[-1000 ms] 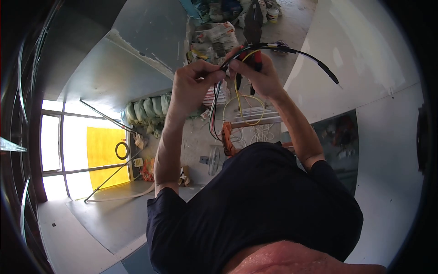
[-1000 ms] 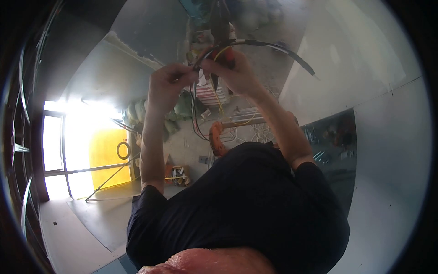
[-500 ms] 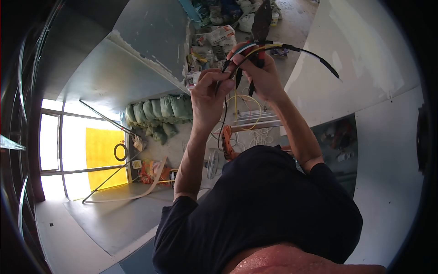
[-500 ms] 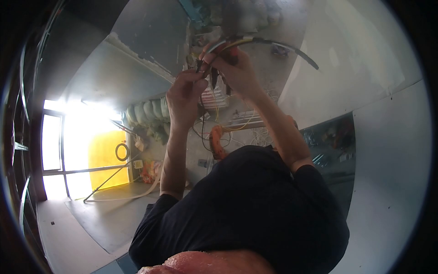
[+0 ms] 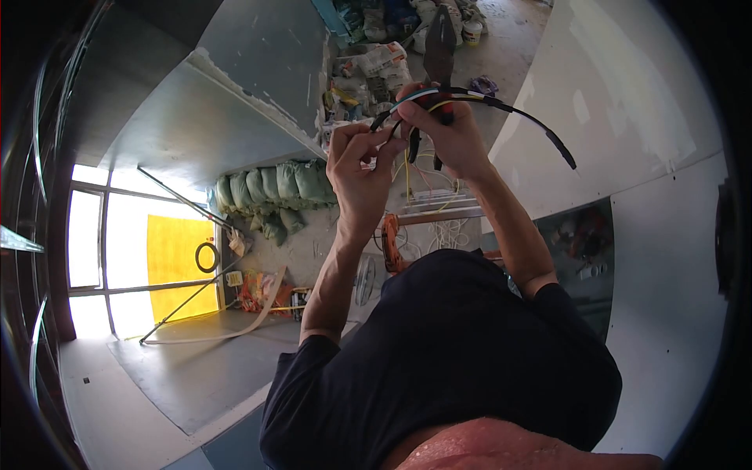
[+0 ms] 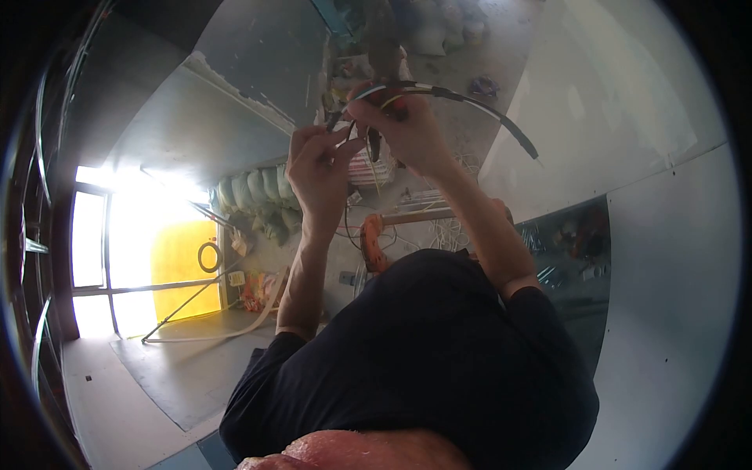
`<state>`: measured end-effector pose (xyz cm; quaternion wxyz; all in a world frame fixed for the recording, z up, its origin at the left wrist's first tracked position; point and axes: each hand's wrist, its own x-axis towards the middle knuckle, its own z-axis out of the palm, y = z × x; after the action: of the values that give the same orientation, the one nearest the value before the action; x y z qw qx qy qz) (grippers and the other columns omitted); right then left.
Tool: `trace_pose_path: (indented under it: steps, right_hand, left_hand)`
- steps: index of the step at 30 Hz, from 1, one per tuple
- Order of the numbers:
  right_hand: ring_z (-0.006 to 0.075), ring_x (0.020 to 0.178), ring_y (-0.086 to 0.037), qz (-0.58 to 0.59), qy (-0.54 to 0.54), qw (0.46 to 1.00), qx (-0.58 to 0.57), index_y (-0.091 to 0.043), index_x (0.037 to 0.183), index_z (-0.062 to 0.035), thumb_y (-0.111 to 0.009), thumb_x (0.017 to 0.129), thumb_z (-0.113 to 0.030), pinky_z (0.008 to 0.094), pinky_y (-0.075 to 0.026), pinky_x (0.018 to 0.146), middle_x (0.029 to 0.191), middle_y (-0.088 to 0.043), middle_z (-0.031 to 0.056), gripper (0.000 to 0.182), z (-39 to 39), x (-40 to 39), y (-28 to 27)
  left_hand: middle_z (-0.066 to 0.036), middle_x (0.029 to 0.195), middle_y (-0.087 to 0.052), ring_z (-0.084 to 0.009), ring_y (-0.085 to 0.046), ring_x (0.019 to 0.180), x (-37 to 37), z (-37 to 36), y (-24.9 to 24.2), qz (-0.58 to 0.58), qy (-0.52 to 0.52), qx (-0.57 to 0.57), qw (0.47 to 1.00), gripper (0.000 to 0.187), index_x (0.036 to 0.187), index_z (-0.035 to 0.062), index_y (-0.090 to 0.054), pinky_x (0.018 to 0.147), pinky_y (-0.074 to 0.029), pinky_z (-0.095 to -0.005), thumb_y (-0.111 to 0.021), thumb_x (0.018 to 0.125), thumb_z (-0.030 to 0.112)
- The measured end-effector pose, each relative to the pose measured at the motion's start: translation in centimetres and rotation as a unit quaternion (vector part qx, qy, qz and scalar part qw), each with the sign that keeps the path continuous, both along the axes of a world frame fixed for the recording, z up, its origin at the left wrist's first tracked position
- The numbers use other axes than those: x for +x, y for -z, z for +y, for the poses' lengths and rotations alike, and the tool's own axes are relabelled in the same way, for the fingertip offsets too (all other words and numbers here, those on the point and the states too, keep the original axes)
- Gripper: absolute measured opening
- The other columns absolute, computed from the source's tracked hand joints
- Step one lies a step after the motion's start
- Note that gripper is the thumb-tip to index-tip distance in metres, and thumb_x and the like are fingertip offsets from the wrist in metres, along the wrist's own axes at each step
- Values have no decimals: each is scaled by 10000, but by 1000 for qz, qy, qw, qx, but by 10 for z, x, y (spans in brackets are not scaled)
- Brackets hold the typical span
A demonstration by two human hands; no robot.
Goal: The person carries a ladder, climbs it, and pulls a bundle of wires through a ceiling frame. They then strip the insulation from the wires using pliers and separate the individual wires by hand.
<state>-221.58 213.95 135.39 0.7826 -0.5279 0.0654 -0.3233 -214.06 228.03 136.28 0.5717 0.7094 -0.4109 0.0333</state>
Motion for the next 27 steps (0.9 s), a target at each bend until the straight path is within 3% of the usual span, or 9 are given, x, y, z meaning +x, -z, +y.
trace_pose_path:
  steps: [4, 6, 10, 12, 16, 18, 21, 25, 27]
  right_hand:
    - [124, 779, -651, -14, 1, 999, -29, -678, 1094, -39, -721, 906, -131, 269, -519, 715, 903, -680, 33, 213, -1, -2, -2]
    - [128, 779, -655, 10, -56, 997, -56, -679, 1088, -46, -722, 908, -147, 273, -518, 702, 912, -678, 39, 211, -9, -7, -6]
    - [142, 774, -657, -13, -77, 995, -58, -679, 1079, -45, -715, 912, -151, 279, -516, 692, 932, -675, 45, 200, -16, -7, -3]
    - [156, 778, -657, -19, -97, 993, -70, -669, 1102, -45, -707, 916, -144, 287, -515, 688, 951, -672, 51, 215, -23, -6, 0]
    - [165, 778, -651, 2, -128, 989, -78, -653, 1115, -39, -710, 911, -139, 301, -513, 675, 970, -672, 60, 235, -31, -11, 9]
    - [9, 638, -523, -28, -142, 987, -67, -691, 1045, -71, -704, 907, -213, 205, -290, 518, 719, -659, -17, 198, -31, -10, 11]
    - [-1, 612, -495, -50, -162, 981, -97, -689, 1008, -73, -699, 910, -206, 196, -275, 509, 721, -660, -14, 165, -33, -13, 16]
    - [26, 646, -536, 10, -135, 984, -114, -689, 1004, -59, -693, 916, -186, 205, -342, 542, 738, -658, -4, 155, -36, -19, 8]
    - [66, 698, -585, -12, -135, 985, -106, -688, 1001, -41, -687, 921, -156, 234, -432, 614, 767, -656, 9, 141, -33, -18, 8]
  left_hand:
    - [-67, 1041, -574, -116, -633, 815, 13, 4, 6, 57, 66, -58, 995, 117, 930, -35, -685, 697, -527, -240, -725, 821, -52]
    - [-33, 958, -556, -88, -595, 753, 22, 9, -4, 189, 178, -56, 964, 112, 840, -31, -680, 616, -495, -241, -775, 836, 27]
    - [-72, 949, -635, -110, -626, 812, 45, 18, -19, 215, 294, -34, 931, 58, 950, -25, -651, 660, -539, -272, -683, 911, 3]
    - [-93, 954, -680, -119, -641, 838, 51, 15, -21, 285, 337, -68, 895, 147, 1069, -28, -643, 704, -550, -290, -658, 938, 38]
    - [-88, 962, -702, -123, -658, 853, 63, 11, -35, 339, 365, 96, 862, 249, 1156, -40, -656, 780, -541, -279, -667, 941, 85]
    - [-80, 935, -706, -132, -663, 832, 68, 8, -31, 394, 424, 115, 807, 223, 1104, -37, -677, 772, -544, -282, -692, 923, 92]
    - [-74, 903, -710, -134, -669, 806, 68, 3, -25, 475, 450, 125, 746, 214, 1076, -31, -684, 766, -546, -280, -711, 908, 99]
    - [-71, 876, -715, -134, -673, 784, 74, -2, -23, 453, 422, 148, 771, 197, 1021, -27, -697, 748, -545, -271, -737, 890, 114]
    - [-76, 878, -717, -126, -669, 780, 71, -1, -23, 385, 380, 151, 828, 175, 989, -21, -709, 731, -543, -257, -754, 871, 100]
